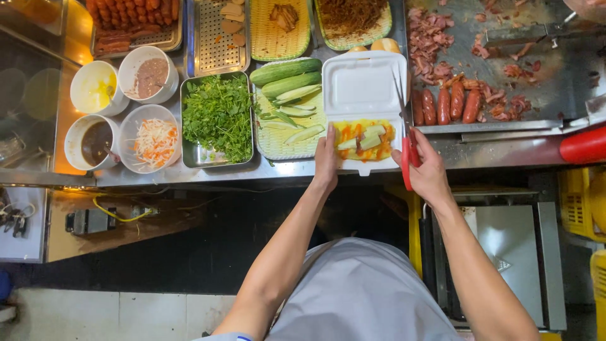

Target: Preparing a meal in a foam takeout container with yellow rice and various toppings.

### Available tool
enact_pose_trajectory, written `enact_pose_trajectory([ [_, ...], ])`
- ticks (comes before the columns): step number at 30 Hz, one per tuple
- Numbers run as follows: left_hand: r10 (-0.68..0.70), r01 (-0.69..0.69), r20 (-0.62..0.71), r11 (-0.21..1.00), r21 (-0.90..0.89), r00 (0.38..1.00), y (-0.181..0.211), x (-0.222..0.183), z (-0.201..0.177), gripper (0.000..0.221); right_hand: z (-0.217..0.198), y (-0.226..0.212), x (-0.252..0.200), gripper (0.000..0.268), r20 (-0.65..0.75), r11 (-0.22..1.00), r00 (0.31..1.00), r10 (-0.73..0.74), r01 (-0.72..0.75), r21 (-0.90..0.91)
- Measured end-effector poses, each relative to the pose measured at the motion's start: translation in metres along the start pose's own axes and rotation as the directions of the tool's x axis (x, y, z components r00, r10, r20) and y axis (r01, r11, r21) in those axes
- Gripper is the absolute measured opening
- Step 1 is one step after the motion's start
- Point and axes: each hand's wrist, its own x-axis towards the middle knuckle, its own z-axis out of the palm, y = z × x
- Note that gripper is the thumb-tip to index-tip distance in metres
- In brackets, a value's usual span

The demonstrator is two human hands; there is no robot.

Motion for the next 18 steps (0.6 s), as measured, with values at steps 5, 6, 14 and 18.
enact_pose_trajectory([
  [5, -0.054, 0.051, -0.004, 0.962, -0.267, 0.999, 0.046, -0.056, -0.028, 0.065, -0.023, 0.001, -0.001, 0.066, 0.082, 0.997, 0.993, -0.080, 0.078, 0.018],
  [6, -0.038, 0.064, 0.074, 0.919, -0.390, 0.997, 0.057, -0.072, -0.036, 0.069, -0.029, -0.004, -0.002, 0.061, 0.047, 0.971, 0.998, -0.049, 0.058, -0.232],
  [14, 0.103, -0.209, -0.228, 0.831, -0.516, 0.968, 0.109, -0.169, -0.098, 0.068, -0.004, 0.013, 0.028, 0.061, 0.233, 0.735, 0.972, -0.031, 0.180, -0.653],
  [18, 0.137, -0.331, -0.380, 0.794, -0.510, 0.915, 0.121, -0.225, -0.123, 0.068, -0.004, 0.006, 0.048, 0.053, 0.308, 0.631, 0.941, -0.143, 0.327, -0.704],
])
